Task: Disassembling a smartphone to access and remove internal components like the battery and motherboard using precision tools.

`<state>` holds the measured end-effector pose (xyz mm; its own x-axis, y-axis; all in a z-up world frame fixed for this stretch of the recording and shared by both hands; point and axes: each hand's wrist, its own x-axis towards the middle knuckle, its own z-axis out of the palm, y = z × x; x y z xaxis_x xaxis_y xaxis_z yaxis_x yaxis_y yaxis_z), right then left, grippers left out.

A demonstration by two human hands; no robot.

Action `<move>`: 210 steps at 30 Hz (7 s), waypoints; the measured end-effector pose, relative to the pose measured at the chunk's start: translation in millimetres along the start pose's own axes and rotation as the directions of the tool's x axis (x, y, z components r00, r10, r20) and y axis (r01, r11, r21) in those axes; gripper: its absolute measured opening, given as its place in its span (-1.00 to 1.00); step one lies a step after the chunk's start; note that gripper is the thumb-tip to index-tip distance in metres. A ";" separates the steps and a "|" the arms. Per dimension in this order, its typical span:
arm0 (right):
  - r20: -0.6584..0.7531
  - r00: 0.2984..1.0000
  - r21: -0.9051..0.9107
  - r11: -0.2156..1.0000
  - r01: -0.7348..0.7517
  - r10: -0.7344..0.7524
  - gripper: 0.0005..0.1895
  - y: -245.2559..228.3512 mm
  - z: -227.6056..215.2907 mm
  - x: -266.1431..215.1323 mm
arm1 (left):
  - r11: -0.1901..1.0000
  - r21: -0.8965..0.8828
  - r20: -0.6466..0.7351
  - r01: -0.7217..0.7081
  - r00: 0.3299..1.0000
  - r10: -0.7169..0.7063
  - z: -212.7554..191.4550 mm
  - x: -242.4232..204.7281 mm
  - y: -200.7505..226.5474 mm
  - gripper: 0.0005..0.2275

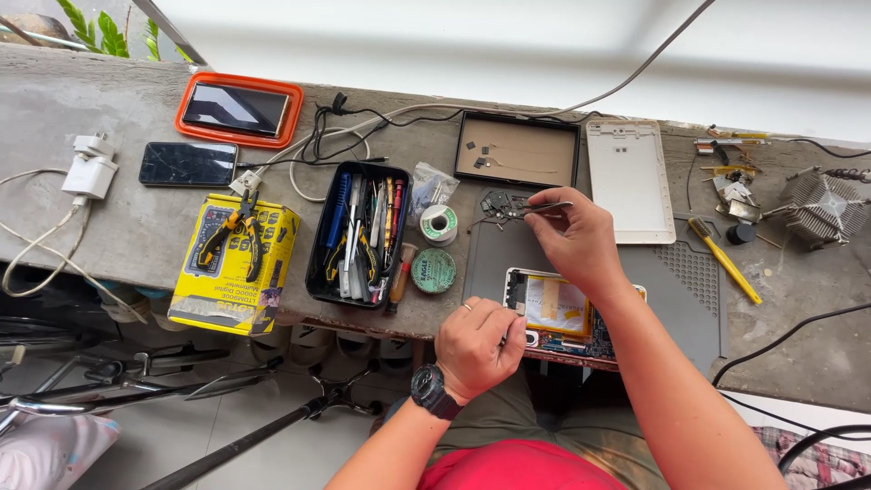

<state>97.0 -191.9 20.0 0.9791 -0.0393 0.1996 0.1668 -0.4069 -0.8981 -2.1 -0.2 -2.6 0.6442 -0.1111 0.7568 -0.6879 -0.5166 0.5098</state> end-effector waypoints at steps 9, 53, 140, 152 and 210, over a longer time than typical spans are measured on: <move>0.022 1.000 -0.034 0.999 0.023 -0.023 -0.76 -1.2 -1.5 -1.5 | 0.930 0.044 0.072 -0.366 0.929 0.362 -9.1 -4.1 -6.7 -0.72; -0.023 0.997 0.032 0.997 0.076 -0.075 -0.81 -3.1 3.9 -7.6 | 0.878 0.017 0.150 -0.479 0.869 0.472 -7.9 -11.6 -10.1 -0.76; -0.100 0.977 -0.087 0.980 0.178 -0.186 -0.81 -17.3 12.7 52.3 | 0.917 0.396 0.275 -0.041 0.958 -0.076 0.5 60.5 -29.6 -0.98; -0.051 0.996 0.117 0.990 0.075 -0.070 -0.83 -4.9 17.6 80.6 | 0.812 0.579 0.321 -0.070 0.936 -0.147 75.9 53.6 -62.4 -0.94; 0.022 0.997 0.021 0.997 0.074 -0.074 -0.88 -3.3 -6.5 33.3 | 0.948 0.318 0.118 0.000 0.992 -0.039 -38.3 36.8 -20.0 -0.89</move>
<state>128.3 -197.8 32.2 0.9663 0.0110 0.2572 0.2411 -0.3895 -0.8889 22.6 38.6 30.7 0.7053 -0.1901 0.6829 -0.5464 -0.7595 0.3530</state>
